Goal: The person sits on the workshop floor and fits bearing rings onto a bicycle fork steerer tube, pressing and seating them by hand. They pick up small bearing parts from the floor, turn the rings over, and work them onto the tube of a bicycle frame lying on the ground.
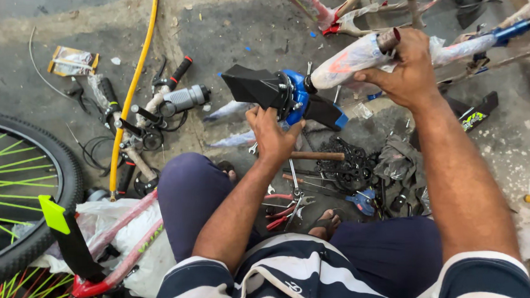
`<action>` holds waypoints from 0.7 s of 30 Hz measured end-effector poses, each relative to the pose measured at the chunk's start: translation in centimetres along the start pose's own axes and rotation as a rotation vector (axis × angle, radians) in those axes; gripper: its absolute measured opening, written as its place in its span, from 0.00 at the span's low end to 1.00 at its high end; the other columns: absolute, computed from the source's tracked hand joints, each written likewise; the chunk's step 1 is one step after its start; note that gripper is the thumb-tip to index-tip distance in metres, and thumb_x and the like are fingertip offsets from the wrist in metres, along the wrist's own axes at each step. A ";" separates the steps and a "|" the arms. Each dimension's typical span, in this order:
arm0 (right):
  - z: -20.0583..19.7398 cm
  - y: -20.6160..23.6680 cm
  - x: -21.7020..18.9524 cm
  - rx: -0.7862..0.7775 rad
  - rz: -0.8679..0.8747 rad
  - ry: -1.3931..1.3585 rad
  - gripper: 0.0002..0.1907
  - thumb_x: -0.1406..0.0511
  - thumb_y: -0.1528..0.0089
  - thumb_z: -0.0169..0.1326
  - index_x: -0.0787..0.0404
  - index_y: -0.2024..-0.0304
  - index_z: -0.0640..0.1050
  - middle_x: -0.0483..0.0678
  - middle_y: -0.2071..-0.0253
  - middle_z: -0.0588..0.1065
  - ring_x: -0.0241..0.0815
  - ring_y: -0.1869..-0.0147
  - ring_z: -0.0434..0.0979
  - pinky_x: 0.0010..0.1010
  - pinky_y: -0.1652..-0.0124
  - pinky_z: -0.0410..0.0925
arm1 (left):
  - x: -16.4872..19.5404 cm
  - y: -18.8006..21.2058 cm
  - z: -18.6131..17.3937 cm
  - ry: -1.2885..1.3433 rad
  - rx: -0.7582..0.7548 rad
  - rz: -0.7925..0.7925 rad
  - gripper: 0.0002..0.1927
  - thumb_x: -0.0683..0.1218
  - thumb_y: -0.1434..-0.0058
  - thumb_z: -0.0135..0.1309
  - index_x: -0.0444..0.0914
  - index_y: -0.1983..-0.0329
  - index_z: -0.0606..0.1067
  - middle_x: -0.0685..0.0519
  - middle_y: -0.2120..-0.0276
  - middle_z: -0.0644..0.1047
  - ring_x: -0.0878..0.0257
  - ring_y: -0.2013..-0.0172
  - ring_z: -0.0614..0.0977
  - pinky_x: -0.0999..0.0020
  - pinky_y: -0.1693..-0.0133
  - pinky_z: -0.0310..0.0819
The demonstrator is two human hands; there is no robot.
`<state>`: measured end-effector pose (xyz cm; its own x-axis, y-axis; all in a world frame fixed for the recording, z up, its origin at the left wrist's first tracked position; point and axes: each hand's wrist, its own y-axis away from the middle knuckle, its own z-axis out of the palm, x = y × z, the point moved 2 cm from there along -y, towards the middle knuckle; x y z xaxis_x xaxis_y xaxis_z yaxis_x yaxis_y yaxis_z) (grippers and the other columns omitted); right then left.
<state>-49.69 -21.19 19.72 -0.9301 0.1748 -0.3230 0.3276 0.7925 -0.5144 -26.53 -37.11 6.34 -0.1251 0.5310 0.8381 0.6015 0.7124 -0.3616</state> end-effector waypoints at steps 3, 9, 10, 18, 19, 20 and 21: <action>0.4 0.7 0.2 -0.002 0.044 0.029 0.35 0.44 0.46 0.73 0.62 0.53 0.77 0.50 0.53 0.73 0.54 0.45 0.70 0.42 0.42 0.62 | -0.5 -0.2 0.3 0.011 -0.046 -0.068 0.29 0.49 0.60 0.75 0.36 0.55 0.77 0.45 0.53 0.76 0.43 0.45 0.69 0.50 0.43 0.65; 2.0 2.0 -0.4 -0.031 0.035 0.052 0.34 0.43 0.44 0.74 0.61 0.53 0.78 0.48 0.54 0.75 0.52 0.44 0.71 0.43 0.41 0.62 | -2.4 -0.6 0.2 0.143 -0.038 -0.292 0.36 0.53 0.65 0.76 0.36 0.53 0.76 0.47 0.55 0.77 0.48 0.48 0.71 0.52 0.46 0.67; 2.4 2.1 -0.5 -0.037 0.033 0.068 0.35 0.43 0.45 0.75 0.61 0.53 0.78 0.49 0.54 0.75 0.52 0.44 0.71 0.43 0.42 0.62 | -2.7 -0.7 0.0 0.199 -0.008 -0.335 0.40 0.53 0.67 0.76 0.35 0.51 0.75 0.47 0.55 0.77 0.48 0.48 0.71 0.52 0.47 0.67; 1.9 1.3 0.3 -0.099 0.032 -0.054 0.29 0.50 0.40 0.77 0.63 0.52 0.79 0.48 0.52 0.76 0.48 0.47 0.73 0.37 0.46 0.66 | -1.1 0.7 -0.2 0.176 0.050 -0.335 0.36 0.56 0.62 0.76 0.38 0.52 0.75 0.48 0.57 0.77 0.49 0.50 0.73 0.53 0.48 0.69; 1.4 1.1 0.3 -0.114 0.054 -0.088 0.29 0.51 0.40 0.77 0.64 0.52 0.79 0.48 0.53 0.76 0.46 0.49 0.74 0.36 0.48 0.66 | -0.7 0.7 -0.1 0.175 0.069 -0.325 0.36 0.57 0.62 0.76 0.38 0.52 0.75 0.48 0.58 0.77 0.49 0.50 0.73 0.54 0.48 0.69; 1.0 1.0 0.2 -0.129 0.076 -0.122 0.28 0.52 0.39 0.77 0.64 0.53 0.78 0.48 0.53 0.76 0.45 0.50 0.74 0.35 0.49 0.67 | -0.5 0.7 0.1 0.156 0.066 -0.326 0.37 0.57 0.62 0.76 0.37 0.52 0.74 0.48 0.58 0.76 0.49 0.51 0.73 0.53 0.49 0.68; 0.5 1.0 0.1 -0.143 0.094 -0.153 0.27 0.54 0.39 0.77 0.65 0.53 0.78 0.47 0.53 0.76 0.44 0.50 0.75 0.34 0.49 0.68 | -0.3 0.5 0.1 0.135 0.064 -0.329 0.39 0.57 0.63 0.76 0.36 0.52 0.74 0.48 0.59 0.75 0.48 0.51 0.72 0.52 0.50 0.66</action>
<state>-49.32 -20.70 18.76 -0.8571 0.1693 -0.4865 0.3741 0.8539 -0.3619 -26.30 -36.84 5.87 -0.1959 0.2066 0.9586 0.4953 0.8646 -0.0851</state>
